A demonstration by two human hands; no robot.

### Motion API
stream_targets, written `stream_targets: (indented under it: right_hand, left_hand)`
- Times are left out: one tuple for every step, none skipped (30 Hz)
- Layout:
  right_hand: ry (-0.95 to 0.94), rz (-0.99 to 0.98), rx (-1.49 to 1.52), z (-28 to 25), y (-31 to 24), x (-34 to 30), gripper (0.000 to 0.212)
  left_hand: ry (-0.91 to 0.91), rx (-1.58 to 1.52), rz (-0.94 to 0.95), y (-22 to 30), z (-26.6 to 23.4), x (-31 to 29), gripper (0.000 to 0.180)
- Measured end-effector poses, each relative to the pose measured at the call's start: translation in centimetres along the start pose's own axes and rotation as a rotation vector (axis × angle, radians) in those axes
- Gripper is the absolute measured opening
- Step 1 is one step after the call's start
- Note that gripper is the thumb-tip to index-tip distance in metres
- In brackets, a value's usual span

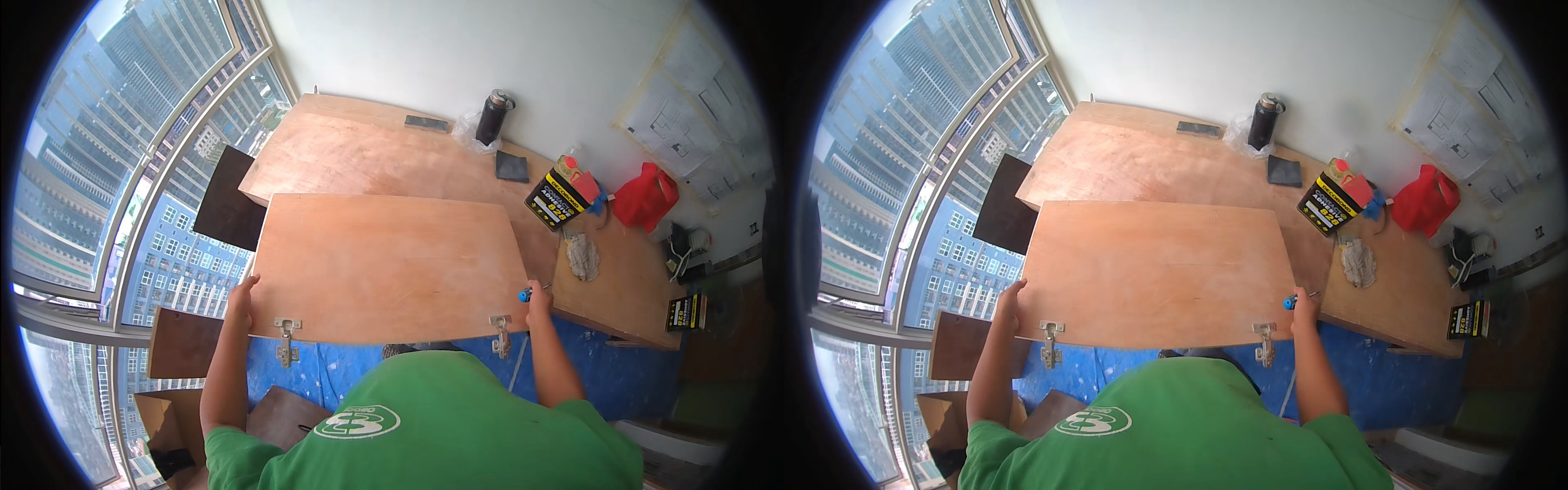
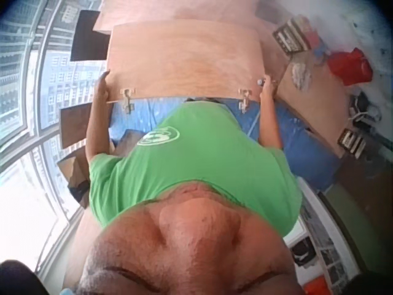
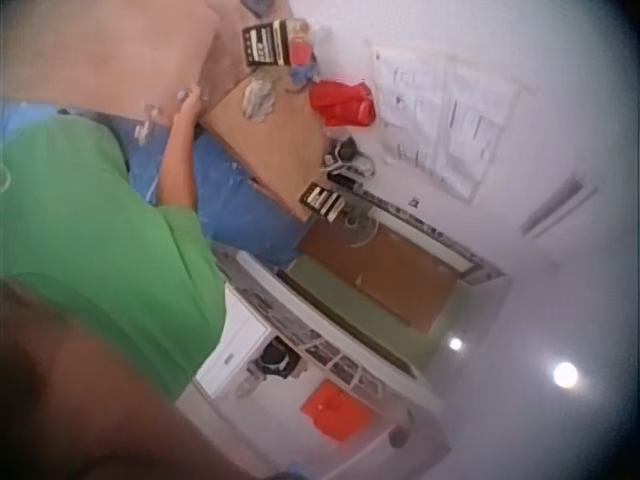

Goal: The person assembles a wooden cabinet door by attaching metal hinges to a flat wooden panel using a screwdriver. They position the panel on a workbench, align the hinges, and tighten screws to secure them. The person also retrieves additional hardware from a drawer.

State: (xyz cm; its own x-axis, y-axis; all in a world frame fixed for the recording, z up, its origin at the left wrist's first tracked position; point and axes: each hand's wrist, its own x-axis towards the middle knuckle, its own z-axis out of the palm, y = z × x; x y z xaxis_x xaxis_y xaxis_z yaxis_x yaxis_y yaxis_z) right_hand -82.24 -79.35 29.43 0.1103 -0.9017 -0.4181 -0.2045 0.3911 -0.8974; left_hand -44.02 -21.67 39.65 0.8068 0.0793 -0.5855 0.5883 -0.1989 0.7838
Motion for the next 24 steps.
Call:
stream_targets:
  right_hand:
    - [0.015,-0.021,-0.001,0.6,-0.1,0.5,0.021]
    - [0.000,0.002,0.000,1.5,-0.5,1.3,0.021]
    - [0.002,0.018,0.000,2.5,-0.6,1.7,0.021]
    - [0.022,0.029,-0.014,3.0,-0.5,1.8,0.020]
    - [0.013,0.041,-0.012,3.7,-0.5,2.0,0.020]
    - [0.015,0.032,-0.019,4.5,-0.7,2.3,0.020]
    - [0.033,0.012,-0.042,5.2,-0.9,2.5,0.020]
    - [0.019,0.020,-0.012,5.9,-0.9,2.5,0.021]
    - [0.022,0.020,0.006,6.7,-0.9,2.5,0.021]
    - [0.036,0.008,0.019,7.6,-0.8,2.4,0.021]
    - [0.047,0.036,0.041,8.5,-0.8,2.2,0.022]
    - [0.071,0.053,0.056,9.6,-0.8,2.0,0.022]
    - [0.099,0.054,0.071,11.0,-0.6,1.6,0.022]
    - [0.100,0.061,0.070,12.3,-0.5,1.4,0.023]
    - [0.108,0.050,0.068,13.7,-0.5,1.2,0.023]
    - [0.139,0.028,0.055,15.1,-0.4,1.0,0.023]
    - [0.151,0.008,0.071,16.5,-0.1,0.6,0.023]
    - [0.180,-0.018,0.072,18.1,0.0,0.3,0.023]
    - [0.209,-0.065,0.065,19.6,0.2,0.0,0.023]
    - [0.230,-0.021,0.046,21.0,0.2,0.0,0.023]
    - [0.245,0.008,0.015,22.2,0.1,-0.2,0.023]
    - [0.277,0.041,-0.032,23.1,0.2,-0.5,0.023]
    - [0.270,0.045,-0.010,24.2,0.0,-0.4,0.023]
    - [0.283,0.052,0.001,25.1,0.0,-0.5,0.023]
  left_hand:
    - [0.011,0.014,-0.017,1.0,0.9,1.0,0.062]
    - [0.017,0.045,0.003,2.1,2.0,1.9,0.049]
    - [0.028,0.061,0.033,3.6,2.8,2.9,0.048]
    - [0.046,0.100,0.053,4.6,3.6,3.6,0.048]
    - [0.060,0.142,0.068,5.7,4.4,4.5,0.048]
    - [0.023,0.106,0.059,6.8,5.0,5.4,0.048]
    - [0.006,0.099,0.055,7.9,5.5,6.5,0.048]
    - [-0.011,0.093,0.047,8.7,5.8,7.8,0.048]
    - [-0.031,0.085,0.034,9.5,6.0,9.3,0.048]
    - [-0.027,0.099,0.041,10.2,6.1,10.9,0.048]
    - [-0.027,0.113,0.042,10.8,6.4,12.7,0.048]
    - [-0.023,0.128,0.025,11.3,6.6,14.6,0.048]
    - [-0.030,0.161,0.065,11.7,6.7,16.6,0.050]
    - [-0.036,0.195,0.085,12.1,6.9,18.6,0.053]
    - [-0.035,0.242,0.088,12.8,7.3,20.7,0.055]
    - [-0.021,0.263,0.111,13.4,7.6,22.9,0.053]
    - [0.001,0.303,0.112,13.9,7.9,24.9,0.052]
    - [0.034,0.364,0.115,14.7,8.4,26.9,0.051]
    - [-0.012,0.348,0.125,15.5,8.9,29.0,0.050]
    - [-0.039,0.339,0.131,16.0,9.3,31.0,0.050]
    - [-0.054,0.337,0.130,16.1,9.3,32.7,0.049]
    - [-0.002,0.371,0.153,16.4,9.8,34.6,0.048]
    - [-0.043,0.355,0.162,16.8,10.2,36.3,0.048]
    - [-0.076,0.353,0.173,17.0,10.5,37.9,0.049]
